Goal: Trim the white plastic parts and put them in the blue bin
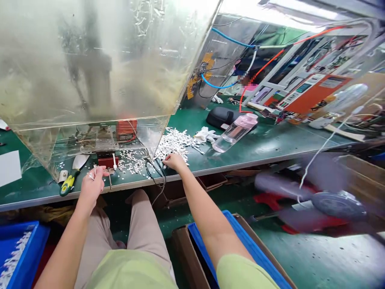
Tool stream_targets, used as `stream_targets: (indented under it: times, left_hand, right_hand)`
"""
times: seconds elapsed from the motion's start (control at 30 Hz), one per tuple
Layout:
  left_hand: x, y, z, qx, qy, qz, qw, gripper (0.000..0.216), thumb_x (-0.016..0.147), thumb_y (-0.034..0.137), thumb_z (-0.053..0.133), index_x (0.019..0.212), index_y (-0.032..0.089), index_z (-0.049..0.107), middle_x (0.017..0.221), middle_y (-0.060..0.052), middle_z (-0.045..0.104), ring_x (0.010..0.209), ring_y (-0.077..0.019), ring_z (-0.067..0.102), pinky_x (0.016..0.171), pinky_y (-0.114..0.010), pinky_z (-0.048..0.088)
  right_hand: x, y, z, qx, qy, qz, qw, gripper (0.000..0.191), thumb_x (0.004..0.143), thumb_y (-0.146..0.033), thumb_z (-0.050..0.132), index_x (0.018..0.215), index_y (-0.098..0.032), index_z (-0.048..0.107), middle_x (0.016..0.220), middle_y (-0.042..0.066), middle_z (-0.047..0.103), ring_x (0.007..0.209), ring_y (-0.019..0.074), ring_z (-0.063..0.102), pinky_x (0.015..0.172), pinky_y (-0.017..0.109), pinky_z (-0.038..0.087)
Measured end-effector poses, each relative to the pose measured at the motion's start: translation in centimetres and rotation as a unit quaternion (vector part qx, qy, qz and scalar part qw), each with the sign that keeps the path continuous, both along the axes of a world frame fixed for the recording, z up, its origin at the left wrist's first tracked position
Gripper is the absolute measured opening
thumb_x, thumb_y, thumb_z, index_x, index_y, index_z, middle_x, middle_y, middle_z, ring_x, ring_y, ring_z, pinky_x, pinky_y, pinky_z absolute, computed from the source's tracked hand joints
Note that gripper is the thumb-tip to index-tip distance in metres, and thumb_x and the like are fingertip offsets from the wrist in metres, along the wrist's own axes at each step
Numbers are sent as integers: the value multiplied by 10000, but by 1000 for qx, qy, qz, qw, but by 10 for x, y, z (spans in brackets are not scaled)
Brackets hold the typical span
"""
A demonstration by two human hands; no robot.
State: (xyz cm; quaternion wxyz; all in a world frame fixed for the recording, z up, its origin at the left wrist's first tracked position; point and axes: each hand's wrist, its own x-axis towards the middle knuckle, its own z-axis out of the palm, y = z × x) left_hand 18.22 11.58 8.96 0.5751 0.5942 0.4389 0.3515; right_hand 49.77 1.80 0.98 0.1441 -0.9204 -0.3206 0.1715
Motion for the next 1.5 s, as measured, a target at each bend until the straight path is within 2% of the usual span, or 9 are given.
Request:
stream_targets:
  times: [0.27, 0.33, 0.5, 0.67, 0.9, 1.03, 1.23, 1.33, 1.5]
  left_hand:
    - [31, -9, -6, -125, -37, -39, 991, 341, 755, 447, 638, 760, 128, 518, 624, -20, 629, 278, 3, 277, 297, -139, 139]
    - [37, -8, -11, -145, -66, -51, 986, 330, 745, 422, 660, 729, 131, 504, 574, -5, 602, 274, 8, 268, 307, -136, 115]
    - [37, -11, -11, -142, -98, -25, 985, 236, 756, 281, 651, 660, 140, 488, 455, 39, 512, 274, 0, 272, 323, -151, 116]
    - [17, -43, 5, -156, -158, -138, 965, 253, 711, 340, 672, 686, 138, 521, 506, 29, 533, 329, -7, 321, 337, -151, 163]
    - [8, -56, 4, -204, -220, -130, 945, 361, 646, 348, 711, 838, 187, 450, 645, 31, 590, 361, -21, 355, 335, -154, 156]
    - [5, -54, 3, -168, -204, -139, 954, 392, 647, 423, 729, 822, 167, 489, 577, 68, 486, 359, -5, 314, 347, -163, 153]
    - [-5, -50, 4, -100, -213, -105, 966, 388, 683, 464, 699, 704, 154, 465, 533, 67, 460, 381, -8, 326, 383, -170, 218]
    - [-13, -46, 4, -86, -221, -53, 970, 341, 732, 444, 658, 828, 153, 509, 539, 70, 467, 378, -16, 337, 378, -168, 213]
    - [-26, -40, 2, -100, -236, -12, 966, 331, 769, 453, 612, 906, 170, 509, 574, 57, 498, 403, -33, 372, 357, -155, 185]
  right_hand:
    - [2, -21, 1, 29, 25, 6, 999, 334, 635, -164, 615, 965, -120, 649, 818, 111, 680, 782, 224, 625, 634, 260, 436]
    - [2, -30, -6, 96, 73, -17, 993, 319, 633, -188, 597, 943, -121, 634, 702, 60, 647, 665, 191, 608, 603, 264, 441]
    - [-4, -47, -8, 354, 278, -83, 889, 310, 540, -343, 682, 787, -179, 591, 635, -21, 560, 498, 100, 484, 478, 227, 405]
    - [-47, -56, 22, 466, 349, -41, 812, 434, 483, -449, 792, 785, -218, 583, 856, 23, 629, 583, 103, 526, 470, 218, 404]
    - [-135, -35, 61, 391, 358, 158, 833, 475, 655, -499, 733, 1010, -231, 564, 708, -2, 629, 591, 123, 542, 532, 241, 422]
    - [-169, -24, 70, 353, 364, 245, 827, 555, 704, -534, 683, 1108, -223, 463, 710, 0, 644, 556, 127, 537, 527, 244, 417]
    - [-184, -13, 69, 282, 296, 343, 846, 402, 781, -578, 566, 787, -181, 625, 684, 28, 622, 571, 127, 512, 541, 248, 396]
    - [-184, -3, 65, 283, 288, 331, 853, 436, 775, -598, 559, 725, -176, 656, 634, 21, 595, 557, 123, 492, 529, 247, 380]
    - [-187, 30, 52, 318, 377, 213, 843, 506, 682, -664, 611, 719, -164, 678, 575, 16, 565, 509, 109, 466, 462, 231, 339]
